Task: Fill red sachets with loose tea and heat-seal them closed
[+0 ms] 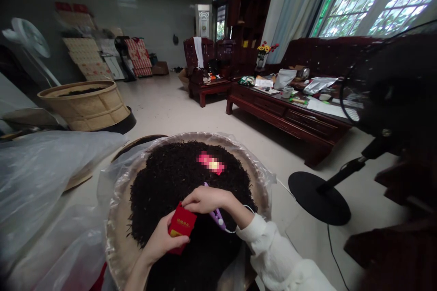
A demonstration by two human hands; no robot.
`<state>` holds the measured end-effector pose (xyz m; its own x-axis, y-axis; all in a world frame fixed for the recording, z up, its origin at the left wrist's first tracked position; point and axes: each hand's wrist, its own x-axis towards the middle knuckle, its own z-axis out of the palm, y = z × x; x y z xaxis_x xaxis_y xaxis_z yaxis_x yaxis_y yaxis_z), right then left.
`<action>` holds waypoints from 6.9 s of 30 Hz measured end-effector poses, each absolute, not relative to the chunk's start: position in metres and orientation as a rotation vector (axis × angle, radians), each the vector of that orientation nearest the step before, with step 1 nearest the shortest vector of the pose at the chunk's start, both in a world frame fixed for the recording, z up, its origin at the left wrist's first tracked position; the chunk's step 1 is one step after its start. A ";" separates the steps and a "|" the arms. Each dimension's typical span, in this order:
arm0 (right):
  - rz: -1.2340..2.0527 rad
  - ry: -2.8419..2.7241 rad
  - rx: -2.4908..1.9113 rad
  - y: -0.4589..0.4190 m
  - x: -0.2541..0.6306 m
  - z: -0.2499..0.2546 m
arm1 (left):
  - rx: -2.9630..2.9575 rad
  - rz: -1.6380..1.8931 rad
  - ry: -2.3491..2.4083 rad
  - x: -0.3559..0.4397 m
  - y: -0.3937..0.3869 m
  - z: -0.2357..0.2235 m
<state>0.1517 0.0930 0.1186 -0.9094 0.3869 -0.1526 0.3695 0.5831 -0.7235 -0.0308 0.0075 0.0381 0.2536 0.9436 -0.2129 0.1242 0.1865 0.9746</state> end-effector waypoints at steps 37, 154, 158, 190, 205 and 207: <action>0.804 -2.141 -0.752 0.097 0.152 0.129 | 1.085 1.055 1.201 -0.042 0.009 0.007; 1.160 -2.464 -0.835 0.068 0.166 0.105 | 0.782 0.927 1.134 -0.015 0.005 0.032; 1.136 -2.455 -0.844 0.065 0.163 0.106 | 0.741 0.997 1.118 -0.014 0.006 0.035; 1.010 -2.312 -1.108 0.058 0.147 0.082 | 0.617 1.226 1.051 -0.009 0.006 0.053; 1.022 -2.296 -1.119 0.058 0.146 0.082 | 0.625 1.225 1.061 -0.010 0.006 0.054; 1.017 -2.291 -1.120 0.057 0.146 0.083 | 0.646 1.218 1.074 -0.011 0.006 0.054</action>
